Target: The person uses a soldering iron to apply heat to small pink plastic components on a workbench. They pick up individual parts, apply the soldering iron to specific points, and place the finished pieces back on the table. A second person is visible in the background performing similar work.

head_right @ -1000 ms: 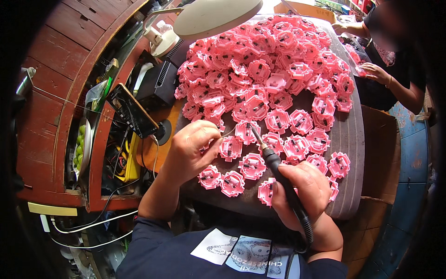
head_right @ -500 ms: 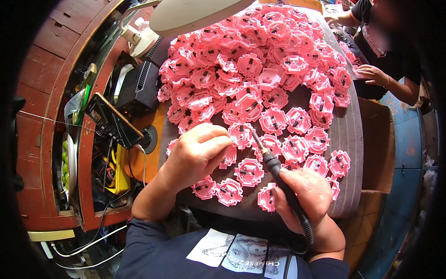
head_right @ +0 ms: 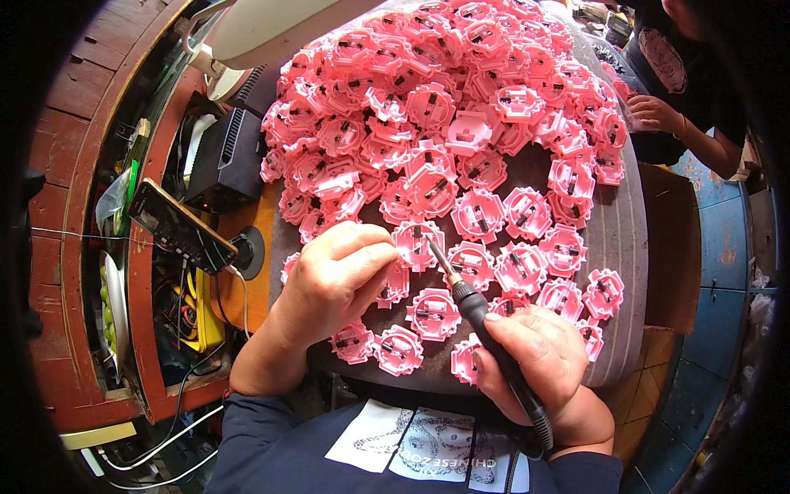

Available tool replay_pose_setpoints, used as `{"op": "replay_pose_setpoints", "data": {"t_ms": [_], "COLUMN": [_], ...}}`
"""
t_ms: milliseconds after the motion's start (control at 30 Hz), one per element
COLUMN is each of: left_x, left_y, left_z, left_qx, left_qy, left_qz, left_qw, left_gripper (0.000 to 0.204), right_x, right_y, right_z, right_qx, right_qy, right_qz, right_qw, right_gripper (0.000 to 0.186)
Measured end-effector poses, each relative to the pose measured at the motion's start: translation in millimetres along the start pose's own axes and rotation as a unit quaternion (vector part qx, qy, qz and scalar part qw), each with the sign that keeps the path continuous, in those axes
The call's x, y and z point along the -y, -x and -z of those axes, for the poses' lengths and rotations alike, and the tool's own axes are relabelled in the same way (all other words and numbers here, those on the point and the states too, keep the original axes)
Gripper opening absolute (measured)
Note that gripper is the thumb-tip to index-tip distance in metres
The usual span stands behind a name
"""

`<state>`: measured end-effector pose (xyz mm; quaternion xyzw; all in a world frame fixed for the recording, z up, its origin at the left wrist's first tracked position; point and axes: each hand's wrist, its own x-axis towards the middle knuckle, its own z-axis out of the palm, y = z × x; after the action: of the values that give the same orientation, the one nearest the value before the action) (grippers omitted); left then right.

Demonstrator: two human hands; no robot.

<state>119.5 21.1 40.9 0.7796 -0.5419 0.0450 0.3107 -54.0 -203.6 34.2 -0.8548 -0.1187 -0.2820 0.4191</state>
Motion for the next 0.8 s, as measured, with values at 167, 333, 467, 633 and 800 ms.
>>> {"op": "replay_pose_setpoints", "data": {"t_ms": [167,333,467,633,800], "left_x": [0.3,0.6,-0.1,1.2,1.5], "left_y": [1.1,0.6,-0.9,-2.3,-2.3], "left_z": [-1.4,-2.1,-2.8,-6.2,-6.5], "left_qx": [-0.002,-0.001,-0.009,-0.02,-0.013], "left_qy": [0.0,0.0,-0.001,0.005,0.011], "left_qz": [0.005,0.002,0.001,-0.003,0.003], "left_qw": [1.0,1.0,1.0,1.0,1.0], "left_gripper": [0.021,0.021,0.019,0.016,0.017], "right_x": [0.8,0.9,-0.1,-0.4,0.5], "right_y": [-1.1,-1.0,-0.5,0.8,0.7], "right_z": [1.5,1.3,-0.7,-1.4,-1.7], "right_qx": [0.003,0.009,0.0,-0.006,-0.003], "right_qy": [0.014,0.017,0.012,0.023,0.023], "right_qz": [0.002,0.0,0.004,0.011,0.005], "right_qw": [1.0,1.0,1.0,1.0,1.0], "right_gripper": [0.034,0.036,0.036,0.037,0.037]}}
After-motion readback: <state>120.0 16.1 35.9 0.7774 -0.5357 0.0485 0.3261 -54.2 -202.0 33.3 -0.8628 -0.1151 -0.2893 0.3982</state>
